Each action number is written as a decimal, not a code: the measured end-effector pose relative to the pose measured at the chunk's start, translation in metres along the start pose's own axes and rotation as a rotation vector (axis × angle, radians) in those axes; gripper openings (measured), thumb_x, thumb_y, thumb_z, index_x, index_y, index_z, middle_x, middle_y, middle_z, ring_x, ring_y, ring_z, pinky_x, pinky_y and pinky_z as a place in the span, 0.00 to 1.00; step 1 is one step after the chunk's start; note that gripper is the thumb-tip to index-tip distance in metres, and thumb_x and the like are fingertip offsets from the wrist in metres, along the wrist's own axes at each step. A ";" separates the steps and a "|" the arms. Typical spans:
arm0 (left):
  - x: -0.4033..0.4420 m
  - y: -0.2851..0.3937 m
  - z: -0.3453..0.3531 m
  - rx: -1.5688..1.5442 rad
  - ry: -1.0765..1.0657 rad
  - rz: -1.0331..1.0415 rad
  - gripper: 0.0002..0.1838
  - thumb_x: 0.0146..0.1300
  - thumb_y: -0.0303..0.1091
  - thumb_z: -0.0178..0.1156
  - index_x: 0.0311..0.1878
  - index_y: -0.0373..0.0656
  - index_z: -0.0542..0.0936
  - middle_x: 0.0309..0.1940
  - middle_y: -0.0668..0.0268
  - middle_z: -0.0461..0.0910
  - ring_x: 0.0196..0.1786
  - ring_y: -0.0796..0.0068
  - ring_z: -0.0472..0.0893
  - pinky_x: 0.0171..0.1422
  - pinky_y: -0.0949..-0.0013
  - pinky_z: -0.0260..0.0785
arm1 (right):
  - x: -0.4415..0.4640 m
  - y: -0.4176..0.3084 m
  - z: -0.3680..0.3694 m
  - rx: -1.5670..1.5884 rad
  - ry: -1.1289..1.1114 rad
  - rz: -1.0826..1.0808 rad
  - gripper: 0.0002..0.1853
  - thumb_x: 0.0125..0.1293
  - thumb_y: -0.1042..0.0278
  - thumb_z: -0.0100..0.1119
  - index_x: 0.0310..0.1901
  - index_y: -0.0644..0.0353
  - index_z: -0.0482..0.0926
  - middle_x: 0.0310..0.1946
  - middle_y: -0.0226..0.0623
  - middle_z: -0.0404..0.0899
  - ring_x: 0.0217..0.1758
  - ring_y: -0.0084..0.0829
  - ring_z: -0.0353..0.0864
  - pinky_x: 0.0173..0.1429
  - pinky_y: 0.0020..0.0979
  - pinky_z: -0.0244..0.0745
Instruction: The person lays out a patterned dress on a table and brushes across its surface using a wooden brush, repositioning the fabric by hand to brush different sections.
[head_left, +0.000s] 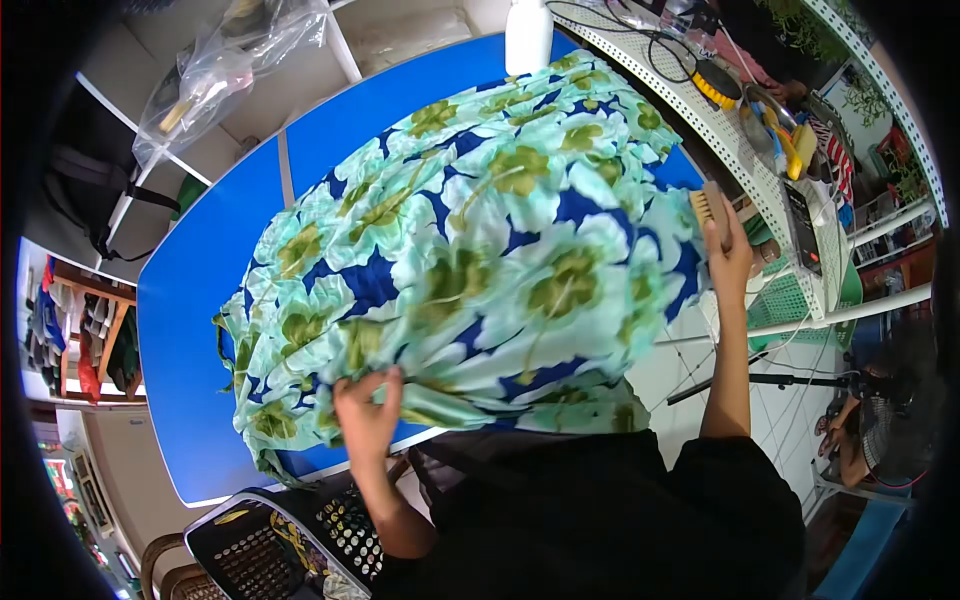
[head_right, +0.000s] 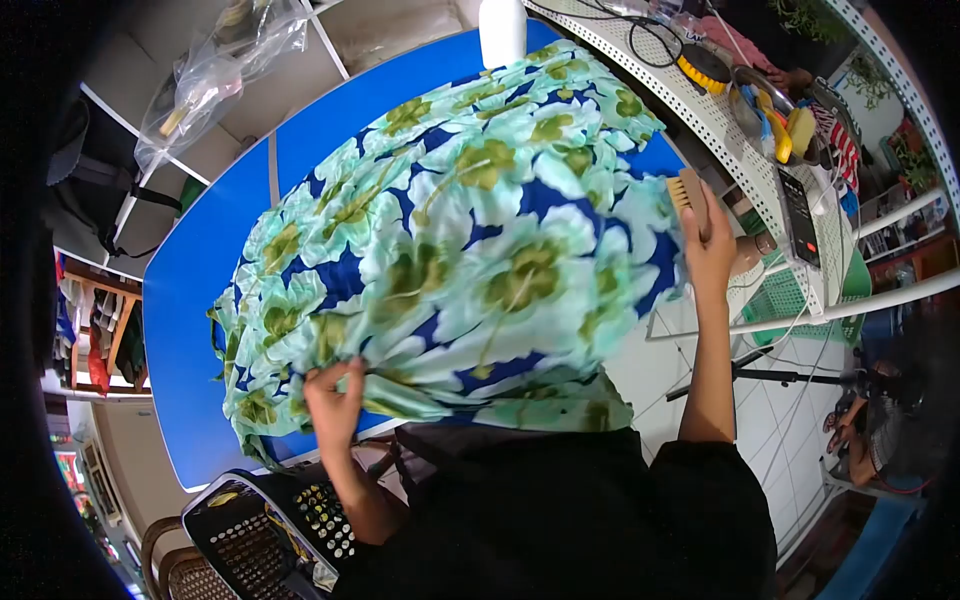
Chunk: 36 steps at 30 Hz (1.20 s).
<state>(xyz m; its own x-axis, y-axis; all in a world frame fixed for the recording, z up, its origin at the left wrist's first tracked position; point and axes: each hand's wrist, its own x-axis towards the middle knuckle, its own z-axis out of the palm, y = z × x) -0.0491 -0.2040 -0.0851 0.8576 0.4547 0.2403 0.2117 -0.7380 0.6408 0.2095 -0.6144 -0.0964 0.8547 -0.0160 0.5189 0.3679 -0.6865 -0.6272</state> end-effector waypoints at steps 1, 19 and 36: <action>-0.001 -0.011 -0.009 0.012 0.027 -0.059 0.11 0.57 0.34 0.62 0.22 0.38 0.80 0.16 0.57 0.76 0.19 0.62 0.68 0.36 0.66 0.60 | 0.001 -0.006 0.000 0.115 0.008 0.066 0.24 0.64 0.59 0.57 0.59 0.63 0.70 0.52 0.43 0.76 0.53 0.30 0.75 0.57 0.28 0.67; 0.003 -0.084 -0.043 -0.142 0.582 -0.288 0.18 0.63 0.35 0.57 0.21 0.32 0.70 0.13 0.70 0.61 0.22 0.83 0.58 0.23 0.71 0.50 | 0.132 -0.182 0.289 0.545 -0.643 -0.108 0.21 0.59 0.55 0.59 0.52 0.56 0.77 0.42 0.36 0.81 0.43 0.33 0.80 0.47 0.31 0.72; -0.001 -0.077 -0.049 -0.225 0.632 -0.294 0.20 0.65 0.32 0.54 0.18 0.34 0.64 0.12 0.68 0.59 0.21 0.79 0.55 0.26 0.69 0.46 | -0.003 -0.255 0.196 0.585 -0.817 -0.865 0.23 0.59 0.58 0.59 0.54 0.59 0.72 0.49 0.44 0.74 0.57 0.45 0.70 0.62 0.42 0.61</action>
<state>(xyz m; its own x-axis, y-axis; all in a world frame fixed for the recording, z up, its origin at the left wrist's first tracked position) -0.0897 -0.1232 -0.0989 0.3314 0.8695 0.3662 0.2318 -0.4512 0.8618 0.1844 -0.2970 -0.0516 0.1639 0.8458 0.5077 0.8279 0.1619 -0.5369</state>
